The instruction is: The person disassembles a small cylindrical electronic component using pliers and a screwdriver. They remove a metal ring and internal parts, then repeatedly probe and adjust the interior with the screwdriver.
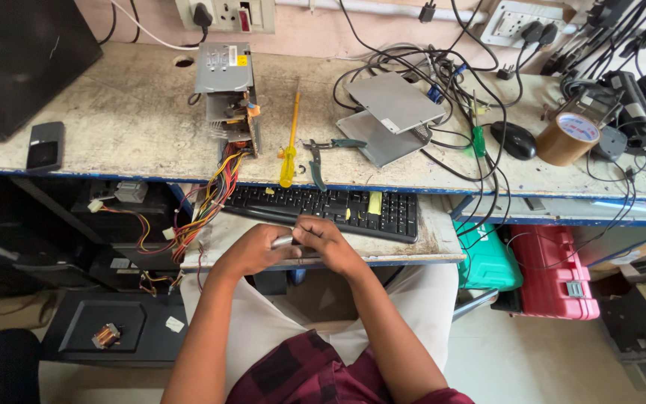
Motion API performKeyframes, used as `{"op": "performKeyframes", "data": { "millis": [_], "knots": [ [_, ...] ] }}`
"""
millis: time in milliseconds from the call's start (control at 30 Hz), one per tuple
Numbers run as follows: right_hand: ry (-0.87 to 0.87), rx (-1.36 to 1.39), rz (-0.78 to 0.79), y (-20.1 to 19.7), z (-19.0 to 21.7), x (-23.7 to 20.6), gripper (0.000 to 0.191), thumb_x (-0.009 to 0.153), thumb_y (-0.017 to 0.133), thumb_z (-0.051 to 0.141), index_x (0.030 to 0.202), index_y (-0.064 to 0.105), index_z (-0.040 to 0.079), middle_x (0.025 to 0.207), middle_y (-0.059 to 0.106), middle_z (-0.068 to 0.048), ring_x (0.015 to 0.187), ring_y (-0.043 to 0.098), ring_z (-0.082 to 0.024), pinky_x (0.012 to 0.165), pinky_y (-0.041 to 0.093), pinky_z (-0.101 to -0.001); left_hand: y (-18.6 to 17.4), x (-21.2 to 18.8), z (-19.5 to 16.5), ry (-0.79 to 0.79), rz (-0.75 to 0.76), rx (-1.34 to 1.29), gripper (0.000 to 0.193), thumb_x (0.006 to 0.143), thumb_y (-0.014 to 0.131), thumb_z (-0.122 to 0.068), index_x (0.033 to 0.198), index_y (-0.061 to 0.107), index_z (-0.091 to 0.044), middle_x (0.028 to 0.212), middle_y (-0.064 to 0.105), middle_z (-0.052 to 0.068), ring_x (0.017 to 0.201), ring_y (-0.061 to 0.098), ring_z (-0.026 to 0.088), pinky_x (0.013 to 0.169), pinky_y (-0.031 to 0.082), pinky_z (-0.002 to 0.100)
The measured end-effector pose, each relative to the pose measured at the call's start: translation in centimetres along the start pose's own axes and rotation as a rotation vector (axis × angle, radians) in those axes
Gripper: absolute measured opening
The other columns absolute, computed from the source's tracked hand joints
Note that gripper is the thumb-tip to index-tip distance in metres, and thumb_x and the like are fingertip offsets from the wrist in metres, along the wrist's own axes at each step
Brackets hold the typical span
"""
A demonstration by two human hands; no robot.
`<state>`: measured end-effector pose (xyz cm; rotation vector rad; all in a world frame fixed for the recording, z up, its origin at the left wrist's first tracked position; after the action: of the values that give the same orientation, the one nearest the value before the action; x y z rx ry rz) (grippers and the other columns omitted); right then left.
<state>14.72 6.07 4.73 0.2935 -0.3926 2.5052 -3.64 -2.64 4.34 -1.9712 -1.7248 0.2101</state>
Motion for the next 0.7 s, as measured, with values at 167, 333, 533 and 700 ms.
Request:
{"op": "performKeyframes", "data": {
  "millis": [167,333,533,700],
  "knots": [
    [0.096,0.745,-0.006,-1.1,-0.4,-0.8,0.03,0.104,0.063,0.029,0.086,0.059,0.006,0.078,0.048,-0.001,0.065,0.042,-0.012,0.06,0.034,-0.0277,-0.9,-1.2,2.3,-0.085,-0.068,-0.287,0.035,0.091,0.079,-0.035,0.093,0.066,-0.003,0.082,0.059,-0.004,0.077,0.049,0.007,0.069,0.041,0.027],
    [0.151,0.873,-0.25,-1.2,-0.6,-1.0,0.023,0.099,0.063,0.029,0.093,0.059,0.007,0.074,0.046,0.001,0.06,0.04,-0.01,0.055,0.033,-0.0266,-0.3,-2.1,2.4,-0.035,-0.165,-0.366,0.028,0.09,0.078,-0.03,0.085,0.061,-0.008,0.079,0.052,-0.009,0.075,0.044,0.002,0.063,0.038,0.022],
    [0.171,0.698,-0.277,-0.9,-1.5,0.4,0.021,0.105,0.061,0.022,0.09,0.056,0.007,0.077,0.048,0.001,0.062,0.04,-0.008,0.056,0.034,-0.0254,-1.1,-1.6,0.5,0.007,-0.121,-0.459,0.024,0.093,0.076,-0.027,0.09,0.062,-0.007,0.08,0.051,-0.008,0.072,0.042,0.004,0.062,0.034,0.023],
    [0.213,0.643,-0.335,-1.0,-1.9,0.0,0.025,0.106,0.056,0.025,0.09,0.06,0.006,0.074,0.048,0.002,0.062,0.041,-0.008,0.057,0.035,-0.0243,-1.3,-1.6,-0.4,0.017,-0.163,-0.403,0.034,0.092,0.073,-0.038,0.101,0.062,-0.008,0.087,0.051,-0.006,0.081,0.044,0.004,0.069,0.036,0.022]
  ]
}}
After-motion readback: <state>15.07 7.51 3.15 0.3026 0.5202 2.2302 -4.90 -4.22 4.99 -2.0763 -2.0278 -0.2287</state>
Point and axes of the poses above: each hand's wrist, its own x-axis towards the middle knuckle, its own y-axis out of the palm, z = x × y, the point moved 1 cm from there along x, towards the middle knuckle
